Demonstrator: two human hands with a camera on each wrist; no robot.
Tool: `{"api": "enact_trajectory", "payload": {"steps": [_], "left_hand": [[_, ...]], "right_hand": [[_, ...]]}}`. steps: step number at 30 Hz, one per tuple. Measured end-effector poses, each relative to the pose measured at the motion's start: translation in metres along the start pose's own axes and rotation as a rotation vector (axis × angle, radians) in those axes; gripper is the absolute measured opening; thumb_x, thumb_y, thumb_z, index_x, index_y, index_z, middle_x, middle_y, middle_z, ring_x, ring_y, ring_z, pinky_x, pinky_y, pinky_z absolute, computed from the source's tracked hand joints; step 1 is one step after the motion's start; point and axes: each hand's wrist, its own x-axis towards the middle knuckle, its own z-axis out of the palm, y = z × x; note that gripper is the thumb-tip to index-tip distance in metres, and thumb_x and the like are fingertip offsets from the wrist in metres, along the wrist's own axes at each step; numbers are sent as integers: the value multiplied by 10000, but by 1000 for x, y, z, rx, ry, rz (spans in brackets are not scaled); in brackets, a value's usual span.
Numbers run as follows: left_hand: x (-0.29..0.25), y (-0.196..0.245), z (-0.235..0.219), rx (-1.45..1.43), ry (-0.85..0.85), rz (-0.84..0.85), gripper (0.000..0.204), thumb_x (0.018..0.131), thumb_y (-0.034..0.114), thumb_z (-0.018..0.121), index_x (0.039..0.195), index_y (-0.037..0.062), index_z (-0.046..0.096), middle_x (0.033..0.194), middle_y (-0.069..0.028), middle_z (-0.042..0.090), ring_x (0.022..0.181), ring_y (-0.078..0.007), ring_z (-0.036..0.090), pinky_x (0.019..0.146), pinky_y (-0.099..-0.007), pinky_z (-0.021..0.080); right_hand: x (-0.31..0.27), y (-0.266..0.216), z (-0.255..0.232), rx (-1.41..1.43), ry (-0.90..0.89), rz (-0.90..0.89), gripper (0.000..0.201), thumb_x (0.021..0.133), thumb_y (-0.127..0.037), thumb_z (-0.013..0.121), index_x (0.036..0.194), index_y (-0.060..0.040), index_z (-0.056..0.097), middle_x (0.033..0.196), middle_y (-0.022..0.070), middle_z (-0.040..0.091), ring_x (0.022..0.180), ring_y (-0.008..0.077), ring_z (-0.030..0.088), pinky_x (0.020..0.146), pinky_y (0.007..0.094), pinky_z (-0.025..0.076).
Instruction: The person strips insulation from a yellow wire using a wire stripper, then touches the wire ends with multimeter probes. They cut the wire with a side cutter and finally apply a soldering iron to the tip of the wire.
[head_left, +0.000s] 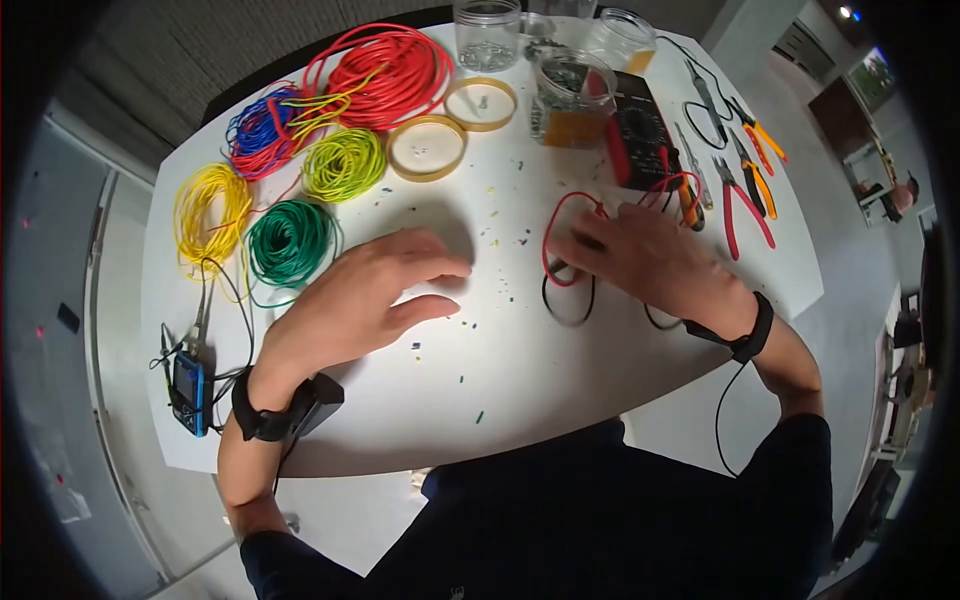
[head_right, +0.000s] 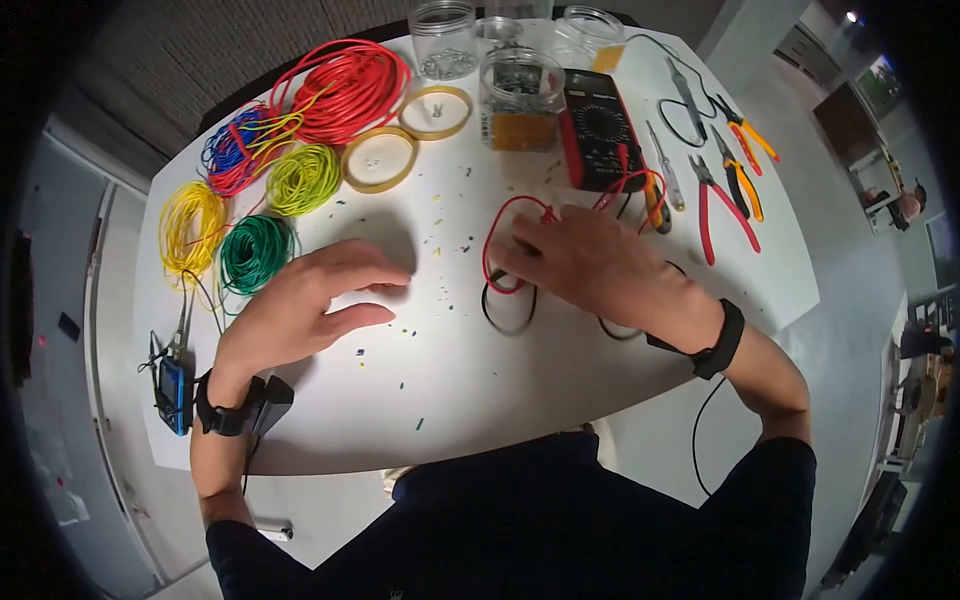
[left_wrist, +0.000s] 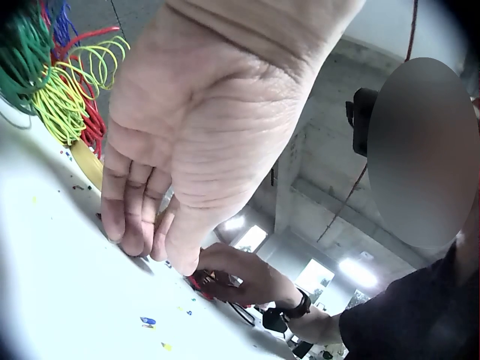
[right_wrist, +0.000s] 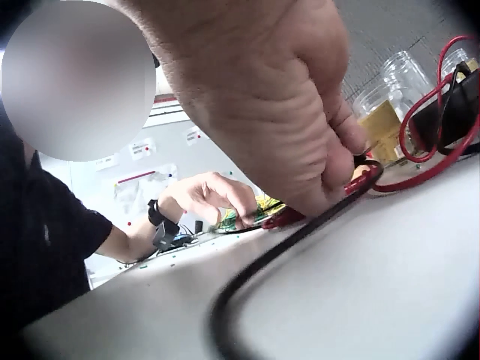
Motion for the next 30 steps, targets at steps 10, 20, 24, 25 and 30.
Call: {"api": "enact_trajectory", "payload": {"steps": [10, 20, 24, 25, 30], "left_hand": [[-2, 8, 1, 58, -56, 26, 333, 888, 183, 759, 1181, 44, 683, 1085, -88, 668, 980, -299, 668, 838, -399, 529], [5, 60, 22, -322, 213, 50, 711, 762, 178, 887, 1365, 24, 543, 1355, -142, 556, 1042, -256, 675, 890, -380, 562], [1, 65, 27, -397, 276, -12, 624, 799, 88, 860, 1317, -40, 537, 1139, -164, 719, 1010, -243, 734, 875, -350, 576], [3, 59, 30, -406, 326, -32, 503, 872, 115, 813, 1284, 10, 543, 991, -155, 768, 911, -293, 773, 809, -332, 620], [3, 49, 32, -428, 415, -63, 457, 879, 75, 790, 1279, 6, 581, 964, -158, 781, 851, -255, 781, 717, -311, 619]], "right_hand": [[-2, -1, -3, 102, 212, -62, 237, 794, -105, 744, 991, -112, 613, 975, 29, 563, 716, 211, 618, 662, 348, 536], [6, -29, -42, 959, 406, 65, 117, 922, -33, 748, 1006, -26, 666, 928, 43, 647, 734, 106, 654, 595, 262, 488], [21, -44, -51, 1384, 205, 225, 159, 958, -99, 731, 1047, -1, 644, 955, 52, 651, 757, 129, 714, 590, 263, 544], [24, -44, -46, 1349, 257, 156, 166, 963, -105, 726, 1051, 9, 642, 971, 60, 654, 744, 137, 714, 587, 266, 545], [40, -48, -28, 1222, 518, 11, 232, 962, -168, 726, 1073, -4, 605, 846, 87, 611, 657, 206, 677, 547, 324, 523]]}}
